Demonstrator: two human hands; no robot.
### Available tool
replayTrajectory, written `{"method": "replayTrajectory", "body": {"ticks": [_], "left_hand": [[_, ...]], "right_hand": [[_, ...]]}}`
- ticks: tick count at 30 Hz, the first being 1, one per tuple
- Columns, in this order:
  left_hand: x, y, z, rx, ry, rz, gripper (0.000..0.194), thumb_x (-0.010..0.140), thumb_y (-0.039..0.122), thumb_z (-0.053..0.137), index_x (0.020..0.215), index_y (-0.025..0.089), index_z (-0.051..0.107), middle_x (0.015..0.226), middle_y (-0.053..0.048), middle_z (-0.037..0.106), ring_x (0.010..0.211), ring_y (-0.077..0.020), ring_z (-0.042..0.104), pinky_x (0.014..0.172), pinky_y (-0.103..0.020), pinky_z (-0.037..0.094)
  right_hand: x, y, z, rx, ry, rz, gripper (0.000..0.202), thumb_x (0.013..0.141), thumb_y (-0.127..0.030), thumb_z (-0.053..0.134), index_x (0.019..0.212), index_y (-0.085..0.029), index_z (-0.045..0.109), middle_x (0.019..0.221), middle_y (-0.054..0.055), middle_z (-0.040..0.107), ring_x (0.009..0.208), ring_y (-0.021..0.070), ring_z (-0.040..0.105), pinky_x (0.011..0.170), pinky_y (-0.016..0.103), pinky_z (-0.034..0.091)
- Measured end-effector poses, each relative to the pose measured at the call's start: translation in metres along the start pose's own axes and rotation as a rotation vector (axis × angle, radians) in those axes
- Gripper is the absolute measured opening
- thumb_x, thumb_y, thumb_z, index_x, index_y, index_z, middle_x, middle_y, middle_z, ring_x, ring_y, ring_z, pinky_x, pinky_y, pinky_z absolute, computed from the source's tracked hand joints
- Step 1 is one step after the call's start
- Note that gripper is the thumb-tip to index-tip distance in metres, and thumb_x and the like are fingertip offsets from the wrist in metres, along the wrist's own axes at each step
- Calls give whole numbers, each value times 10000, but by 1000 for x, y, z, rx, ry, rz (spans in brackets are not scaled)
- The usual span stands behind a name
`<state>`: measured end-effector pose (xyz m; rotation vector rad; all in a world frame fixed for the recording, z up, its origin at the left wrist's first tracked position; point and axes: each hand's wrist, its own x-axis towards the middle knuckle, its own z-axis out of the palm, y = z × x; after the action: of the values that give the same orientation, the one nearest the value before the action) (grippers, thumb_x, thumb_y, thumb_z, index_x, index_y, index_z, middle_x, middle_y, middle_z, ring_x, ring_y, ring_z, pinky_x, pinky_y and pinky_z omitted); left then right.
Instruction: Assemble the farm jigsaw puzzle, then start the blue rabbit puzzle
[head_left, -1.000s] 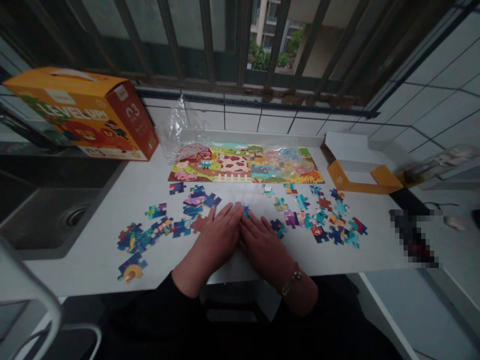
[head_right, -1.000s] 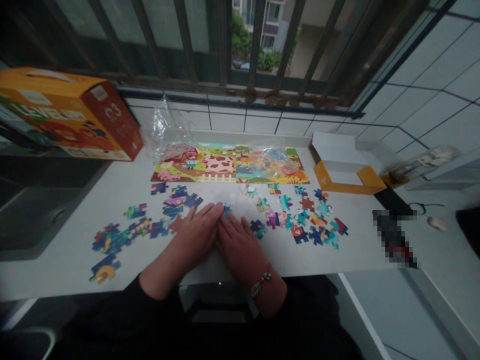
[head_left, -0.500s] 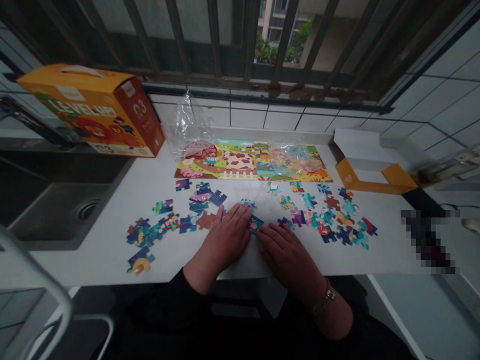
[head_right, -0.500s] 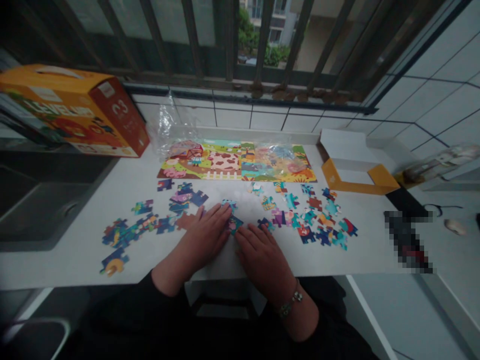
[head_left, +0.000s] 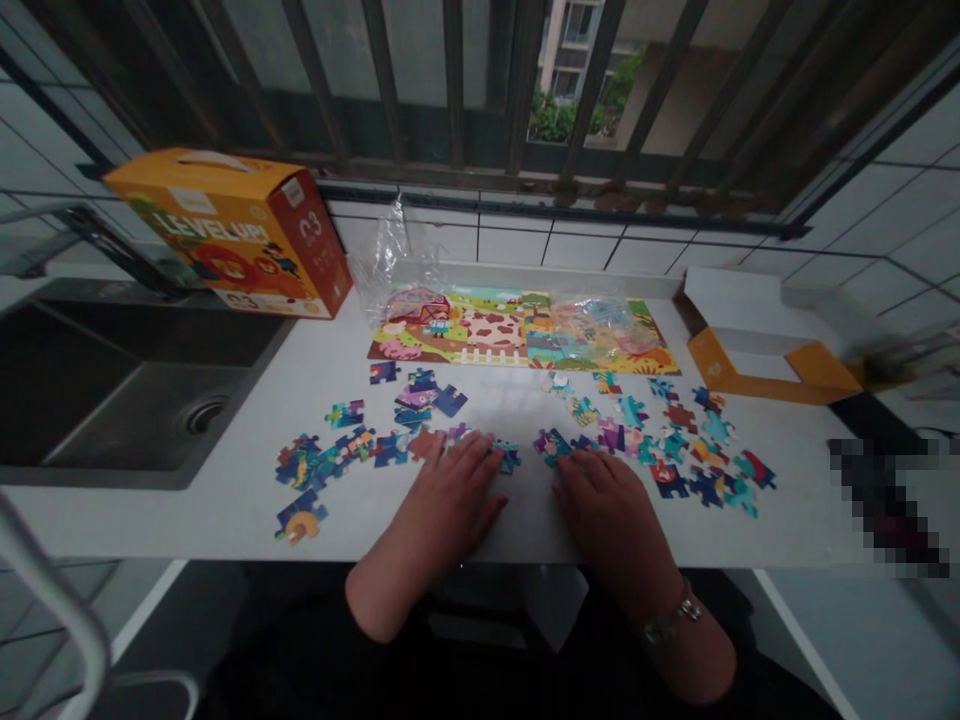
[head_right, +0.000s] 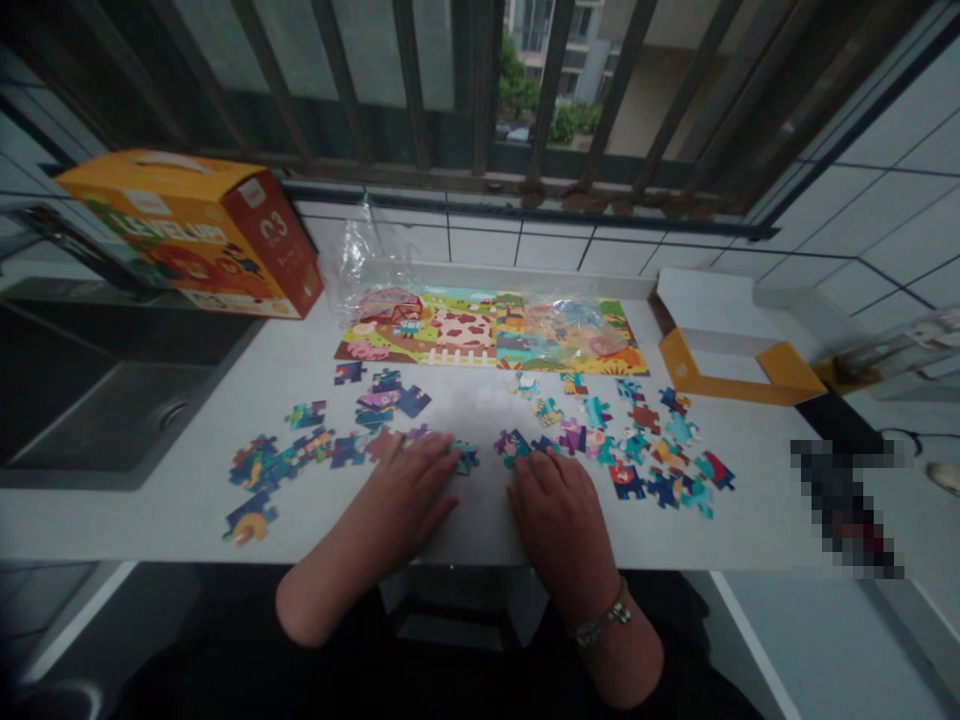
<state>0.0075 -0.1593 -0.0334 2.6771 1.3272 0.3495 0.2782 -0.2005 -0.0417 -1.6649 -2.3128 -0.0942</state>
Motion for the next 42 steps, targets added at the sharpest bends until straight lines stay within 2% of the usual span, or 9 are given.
{"method": "replayTrajectory", "body": {"ticks": [5,8,13,16,22,28,32,37,42], "left_hand": [[3,-62,-24,113,198,-284,502,1148,328,432,1562,95,594,1641,-257,600,1520,-399,587,1280,-672,464],[7,-89,-27,99,145,-314,501,1140,294,393,1501,51,642,1552,-264,672,1457,-394,644,1266,-637,493],[15,-88,-18,34,-24,-212,525,1109,203,447,1615,150,575,1741,-197,519,1599,-382,516,1293,-736,415],[13,-83,-15,68,2,-195,533,1105,197,497,1633,174,568,1770,-198,478,1631,-402,471,1293,-750,402],[-4,-77,-19,90,58,-189,423,1169,358,488,1469,171,722,1581,-168,687,1388,-357,698,1240,-626,514],[6,-80,-24,199,-58,-316,560,1169,431,464,1671,203,559,1794,-205,439,1598,-437,504,1284,-719,402],[14,-89,-21,269,-67,-419,634,1164,488,452,1726,194,482,1830,-216,363,1628,-466,450,1296,-718,368],[8,-91,-17,282,0,-440,719,1159,503,446,1716,50,447,1823,-259,349,1639,-490,416,1313,-695,361],[-21,-79,-32,213,40,-342,559,1161,420,440,1636,160,580,1774,-165,487,1618,-411,478,1353,-670,327]], "right_hand": [[39,-41,1,76,-16,-90,479,1136,-270,531,1587,-145,631,1687,166,592,1564,382,520,1295,620,448],[82,-69,6,138,-97,-249,544,1140,-297,519,1666,-162,549,1797,118,462,1645,350,433,1333,607,415],[150,-91,31,196,-221,-324,632,1151,-257,412,1767,-118,378,1842,145,355,1684,340,385,1346,586,392],[167,-84,45,200,-292,-276,655,1137,-247,426,1775,-113,362,1849,154,334,1687,372,375,1345,607,379],[158,-62,46,157,-305,-144,634,1143,-278,474,1745,-89,415,1836,217,336,1686,414,365,1340,649,361],[144,-69,40,118,-330,-64,704,1149,-427,537,1773,-138,387,1848,244,290,1710,435,304,1346,657,327],[141,-78,38,105,-307,-30,718,1138,-496,557,1770,-190,409,1859,202,292,1707,467,290,1333,722,305],[144,-82,36,125,-233,-104,620,1139,-491,571,1669,-170,540,1855,149,321,1724,411,270,1357,743,252],[137,-84,30,157,-208,-170,543,1151,-488,568,1558,-132,625,1734,179,537,1662,387,402,1355,697,297]]}}
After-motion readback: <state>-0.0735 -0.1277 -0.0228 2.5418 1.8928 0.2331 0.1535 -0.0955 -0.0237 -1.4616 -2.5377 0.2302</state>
